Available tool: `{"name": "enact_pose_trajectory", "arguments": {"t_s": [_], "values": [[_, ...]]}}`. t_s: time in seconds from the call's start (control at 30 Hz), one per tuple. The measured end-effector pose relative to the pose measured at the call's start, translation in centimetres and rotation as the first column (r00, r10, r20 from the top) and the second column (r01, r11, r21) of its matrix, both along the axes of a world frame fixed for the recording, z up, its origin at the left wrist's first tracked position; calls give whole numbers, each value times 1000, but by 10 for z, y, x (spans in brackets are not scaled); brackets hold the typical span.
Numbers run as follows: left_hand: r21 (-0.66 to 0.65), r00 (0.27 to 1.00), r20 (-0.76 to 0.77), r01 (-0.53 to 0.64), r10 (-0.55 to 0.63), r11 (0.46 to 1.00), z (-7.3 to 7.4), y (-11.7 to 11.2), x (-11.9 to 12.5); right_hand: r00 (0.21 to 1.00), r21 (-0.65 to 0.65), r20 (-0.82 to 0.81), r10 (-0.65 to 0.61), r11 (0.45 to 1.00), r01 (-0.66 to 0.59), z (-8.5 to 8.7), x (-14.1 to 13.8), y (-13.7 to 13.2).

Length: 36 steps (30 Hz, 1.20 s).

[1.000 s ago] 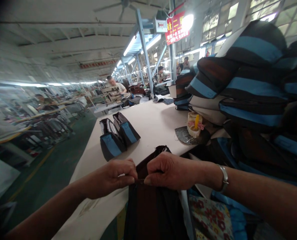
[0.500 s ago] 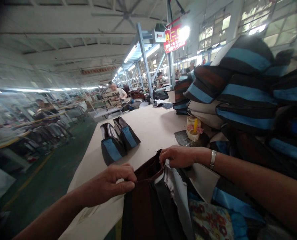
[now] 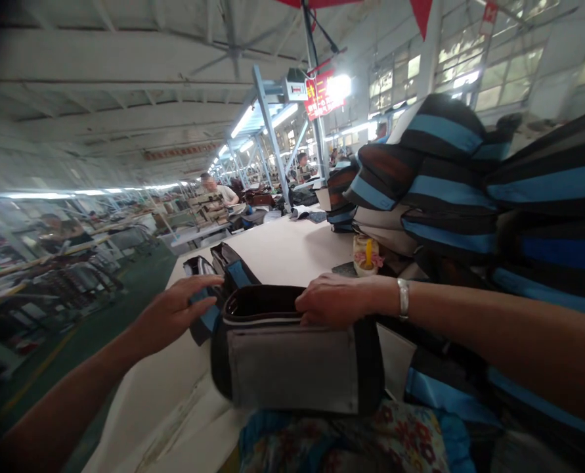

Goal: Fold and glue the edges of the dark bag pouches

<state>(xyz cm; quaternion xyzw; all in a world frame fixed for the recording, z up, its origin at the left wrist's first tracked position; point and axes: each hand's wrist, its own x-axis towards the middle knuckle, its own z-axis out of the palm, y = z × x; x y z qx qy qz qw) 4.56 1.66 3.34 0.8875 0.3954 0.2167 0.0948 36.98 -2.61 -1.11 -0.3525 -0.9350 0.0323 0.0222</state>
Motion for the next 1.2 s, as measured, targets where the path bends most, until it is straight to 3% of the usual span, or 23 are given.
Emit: {"name": "enact_pose_trajectory", "arguments": {"t_s": [0.07,0.1,0.17,0.23,0.33,0.43,0.5,0.57,0.63,0.73,0.8,0.87,0.93,1.07,1.2], "values": [[19,1000,15,17,-18,1000,-8,-15,25,998,-52,58,19,998,-16,-1,-23,-8],[-28,995,23,99,-99,995,-17,-25,41,997,-86,73,27,996,-21,-5,-34,-9],[-117,964,37,265,-262,957,-43,-43,70,998,-146,51,36,989,-29,-14,-50,-7],[-113,947,100,316,-306,942,-74,-52,90,999,-209,-1,33,977,-32,-22,-55,-1],[-30,962,209,187,-177,982,-116,-45,101,998,-355,-69,-6,935,-19,-24,-46,5],[-30,966,253,53,-44,998,-132,-26,103,993,-520,-116,-22,853,-42,-15,-23,5],[-47,956,289,-36,48,998,-127,-11,100,982,-582,-184,-50,810,-68,-7,-1,0],[-66,939,318,-116,131,991,-113,3,95,955,-592,-278,-101,801,-88,-4,18,-7],[-106,944,300,-113,140,988,-95,11,87,908,-594,-388,-158,796,-115,-7,30,-17],[-235,982,187,61,-16,970,-69,1,81,810,-650,-534,-244,731,-209,-25,29,-32],[-370,968,117,251,-224,894,-55,-17,85,756,-660,-596,-271,701,-269,-37,22,-41],[-481,905,106,409,-412,775,-46,-35,92,730,-626,-637,-250,720,-300,-45,15,-47],[-536,856,138,487,-498,689,-42,-47,98,729,-582,-649,-218,759,-291,-48,12,-51],[-597,871,199,471,-449,649,-45,-50,100,759,-512,-619,-202,836,-195,-43,15,-58],[-639,895,208,430,-395,638,-50,-49,100,771,-520,-567,-290,852,-62,-36,18,-68]]}}
